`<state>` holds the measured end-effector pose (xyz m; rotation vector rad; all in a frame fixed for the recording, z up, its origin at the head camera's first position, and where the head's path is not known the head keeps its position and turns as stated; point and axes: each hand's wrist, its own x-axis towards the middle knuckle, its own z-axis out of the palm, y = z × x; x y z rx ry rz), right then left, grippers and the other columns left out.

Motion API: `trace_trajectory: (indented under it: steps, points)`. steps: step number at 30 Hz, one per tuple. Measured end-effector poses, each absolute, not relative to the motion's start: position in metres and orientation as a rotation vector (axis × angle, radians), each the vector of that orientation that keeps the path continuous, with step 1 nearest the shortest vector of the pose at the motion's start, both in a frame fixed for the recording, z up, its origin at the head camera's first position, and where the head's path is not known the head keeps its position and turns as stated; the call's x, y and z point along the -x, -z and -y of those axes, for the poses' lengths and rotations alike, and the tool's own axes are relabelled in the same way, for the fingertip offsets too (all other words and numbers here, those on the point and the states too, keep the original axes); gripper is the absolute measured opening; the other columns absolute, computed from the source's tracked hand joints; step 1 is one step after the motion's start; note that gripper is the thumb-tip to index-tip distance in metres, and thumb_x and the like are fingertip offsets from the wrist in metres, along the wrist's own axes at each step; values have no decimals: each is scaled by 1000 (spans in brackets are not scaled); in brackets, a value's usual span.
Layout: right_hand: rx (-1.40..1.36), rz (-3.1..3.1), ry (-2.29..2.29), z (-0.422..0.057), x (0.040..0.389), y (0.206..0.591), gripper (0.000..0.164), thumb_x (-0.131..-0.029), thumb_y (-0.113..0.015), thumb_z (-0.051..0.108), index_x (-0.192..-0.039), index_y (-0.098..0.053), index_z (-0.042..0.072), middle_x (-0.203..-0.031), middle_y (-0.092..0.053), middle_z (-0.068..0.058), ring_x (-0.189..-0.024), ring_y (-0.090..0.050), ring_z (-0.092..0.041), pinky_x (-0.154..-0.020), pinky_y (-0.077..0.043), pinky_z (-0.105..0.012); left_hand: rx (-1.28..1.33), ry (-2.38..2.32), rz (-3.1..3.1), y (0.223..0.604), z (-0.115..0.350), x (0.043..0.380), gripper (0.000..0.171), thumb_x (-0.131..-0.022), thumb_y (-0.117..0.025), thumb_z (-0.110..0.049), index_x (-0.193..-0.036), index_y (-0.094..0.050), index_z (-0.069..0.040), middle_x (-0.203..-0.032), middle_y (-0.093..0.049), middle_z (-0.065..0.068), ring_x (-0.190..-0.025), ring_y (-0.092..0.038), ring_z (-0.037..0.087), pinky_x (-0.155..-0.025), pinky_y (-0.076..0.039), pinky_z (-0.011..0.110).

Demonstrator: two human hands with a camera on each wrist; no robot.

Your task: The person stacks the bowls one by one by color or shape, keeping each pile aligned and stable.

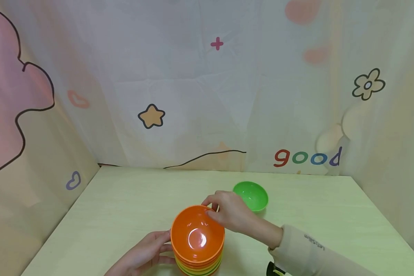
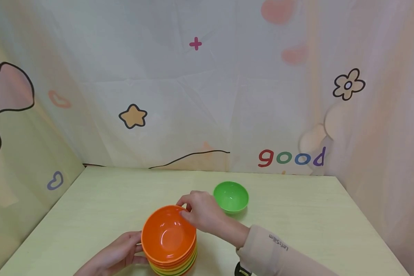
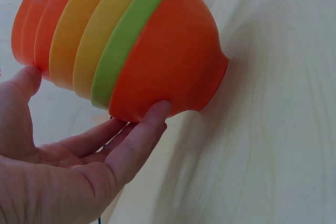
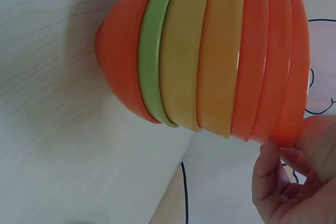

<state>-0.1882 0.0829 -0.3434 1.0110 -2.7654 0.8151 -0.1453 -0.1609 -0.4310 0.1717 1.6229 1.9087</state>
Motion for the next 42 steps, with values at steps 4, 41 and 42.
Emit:
trace_trajectory:
  steps: [4,41,42]
  points:
    - [-1012,2780,-817,-83,188,344,11,-77,-66,10,-87,-69,15,-65,-49,8,-58,-44,-9,-48,-41,-21,-160,-1909,-1628,431,161,145,54,-93,-45,-43,-126,-49,-1,-119,-57,12,-104,-54,29,-85,-48,44]
    - [-1027,2801,-827,-81,187,343,16,-77,-66,8,-91,-72,14,-66,-48,6,-59,-43,-7,-47,-41,-19,-147,-1897,-1623,431,161,146,55,-93,-45,-44,-126,-49,0,-119,-57,11,-105,-54,28,-85,-48,44]
    - [-1026,2801,-827,-81,187,343,16,-77,-66,8,-91,-72,14,-66,-48,6,-58,-43,-7,-47,-41,-19,-144,-1898,-1624,431,161,146,55,-93,-45,-44,-126,-49,0,-119,-57,11,-105,-54,28,-85,-48,44]
